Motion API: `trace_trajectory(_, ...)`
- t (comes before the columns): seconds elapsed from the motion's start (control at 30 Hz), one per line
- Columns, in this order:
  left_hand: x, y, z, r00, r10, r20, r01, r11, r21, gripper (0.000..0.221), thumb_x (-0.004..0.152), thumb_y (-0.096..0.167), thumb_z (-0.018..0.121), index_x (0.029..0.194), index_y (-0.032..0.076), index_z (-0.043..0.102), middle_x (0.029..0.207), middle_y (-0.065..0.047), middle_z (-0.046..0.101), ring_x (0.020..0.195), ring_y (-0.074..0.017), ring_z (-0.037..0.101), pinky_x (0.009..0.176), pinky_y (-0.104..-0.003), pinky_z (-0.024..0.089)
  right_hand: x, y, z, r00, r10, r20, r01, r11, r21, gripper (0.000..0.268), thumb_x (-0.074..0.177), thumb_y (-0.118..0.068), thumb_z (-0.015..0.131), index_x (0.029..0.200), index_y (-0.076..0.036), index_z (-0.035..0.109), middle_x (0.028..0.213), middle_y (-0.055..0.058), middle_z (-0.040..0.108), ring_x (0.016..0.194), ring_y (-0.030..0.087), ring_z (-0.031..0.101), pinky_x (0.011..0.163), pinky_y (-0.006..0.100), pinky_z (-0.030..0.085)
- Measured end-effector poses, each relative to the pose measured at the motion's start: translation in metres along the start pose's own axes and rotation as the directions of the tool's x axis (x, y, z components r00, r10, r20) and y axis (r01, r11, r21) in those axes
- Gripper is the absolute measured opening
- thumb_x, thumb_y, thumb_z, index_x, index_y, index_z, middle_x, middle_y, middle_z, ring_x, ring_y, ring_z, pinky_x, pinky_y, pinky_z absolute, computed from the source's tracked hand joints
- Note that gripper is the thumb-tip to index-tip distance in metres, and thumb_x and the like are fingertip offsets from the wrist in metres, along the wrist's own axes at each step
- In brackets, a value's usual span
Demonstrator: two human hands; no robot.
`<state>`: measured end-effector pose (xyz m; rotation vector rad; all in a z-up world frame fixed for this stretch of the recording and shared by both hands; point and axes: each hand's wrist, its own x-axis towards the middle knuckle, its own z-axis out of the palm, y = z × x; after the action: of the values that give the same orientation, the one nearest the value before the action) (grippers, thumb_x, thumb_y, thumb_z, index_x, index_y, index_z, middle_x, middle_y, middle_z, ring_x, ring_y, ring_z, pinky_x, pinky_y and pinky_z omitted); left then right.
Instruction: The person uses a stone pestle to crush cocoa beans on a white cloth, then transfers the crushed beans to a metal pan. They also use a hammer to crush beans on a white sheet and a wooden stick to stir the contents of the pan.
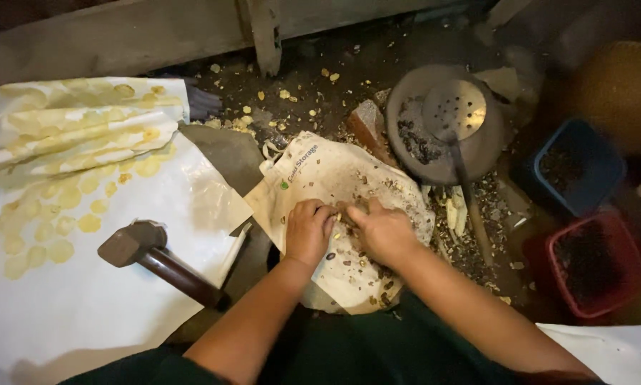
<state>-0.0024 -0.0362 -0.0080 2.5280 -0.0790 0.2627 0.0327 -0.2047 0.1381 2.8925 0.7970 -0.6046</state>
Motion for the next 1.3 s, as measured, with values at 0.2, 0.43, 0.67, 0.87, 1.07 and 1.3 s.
trace_trajectory(0.2, 0.003, 0.01, 0.006, 0.999, -0.013, -0.031, 0.012, 0.999, -0.033, 0.021, 0.082, 0.031, 0.079, 0.102, 0.025, 0.073, 0.105, -0.001, 0.062, 0.107, -0.0275, 0.059, 0.091, -0.045, 0.047, -0.017, 0.036, 0.029, 0.979, 0.195, 0.066, -0.203, 0.966, 0.158, 0.049, 0.096, -0.036, 0.057, 0.141, -0.023, 0.039, 0.119, 0.022, 0.063, 0.092, 0.046, 0.075, 0.082, 0.057, 0.058)
trace_trajectory(0.43, -0.012, 0.002, -0.007, 0.997, 0.011, -0.082, -0.021, 0.992, -0.123, 0.018, 0.09, 0.015, 0.072, 0.107, 0.013, 0.071, 0.107, -0.011, 0.062, 0.108, -0.0342, 0.061, 0.092, -0.044, 0.051, 0.006, 0.012, -0.016, 0.989, 0.142, 0.05, -0.149, 0.97, 0.194, 0.048, 0.098, -0.042, 0.056, 0.142, -0.029, 0.041, 0.124, 0.021, 0.061, 0.1, 0.051, 0.071, 0.085, 0.059, 0.057)
trace_trajectory(0.67, 0.002, 0.0, 0.008, 0.997, -0.014, -0.082, -0.003, 0.98, -0.201, 0.011, 0.09, 0.025, 0.075, 0.1, 0.019, 0.075, 0.107, -0.009, 0.063, 0.109, -0.0338, 0.06, 0.095, -0.045, 0.05, -0.006, 0.026, 0.004, 0.99, 0.114, 0.079, -0.13, 0.957, 0.258, 0.052, 0.096, -0.037, 0.057, 0.144, -0.032, 0.037, 0.117, 0.018, 0.064, 0.097, 0.048, 0.073, 0.086, 0.057, 0.057)
trace_trajectory(0.87, 0.007, 0.017, 0.012, 0.997, -0.075, 0.03, 0.076, 0.997, -0.023, 0.021, 0.08, 0.034, 0.081, 0.099, 0.03, 0.075, 0.111, 0.001, 0.06, 0.117, -0.0262, 0.056, 0.097, -0.043, 0.045, -0.006, 0.026, 0.008, 0.966, 0.256, 0.032, -0.251, 0.902, 0.351, 0.053, 0.098, -0.042, 0.056, 0.147, -0.03, 0.039, 0.12, 0.021, 0.061, 0.098, 0.051, 0.071, 0.086, 0.059, 0.058)
trace_trajectory(1.07, -0.01, -0.002, 0.003, 0.993, 0.046, -0.106, -0.041, 0.998, 0.049, 0.028, 0.089, 0.019, 0.069, 0.117, 0.021, 0.069, 0.108, -0.008, 0.063, 0.111, -0.0323, 0.06, 0.09, -0.045, 0.049, -0.001, 0.003, 0.022, 0.994, -0.05, -0.099, 0.073, 0.967, 0.245, 0.052, 0.096, -0.029, 0.06, 0.146, -0.028, 0.044, 0.117, 0.021, 0.056, 0.095, 0.053, 0.069, 0.082, 0.06, 0.059)
trace_trajectory(1.3, -0.001, -0.001, 0.0, 1.0, 0.013, -0.017, -0.013, 1.0, 0.002, 0.027, 0.087, 0.024, 0.074, 0.113, 0.024, 0.069, 0.105, -0.004, 0.062, 0.108, -0.0296, 0.06, 0.088, -0.044, 0.05, 0.018, 0.026, 0.03, 0.965, 0.237, 0.114, -0.262, 0.829, 0.494, 0.052, 0.098, -0.042, 0.057, 0.144, -0.025, 0.041, 0.122, 0.026, 0.062, 0.109, 0.052, 0.067, 0.093, 0.061, 0.054)
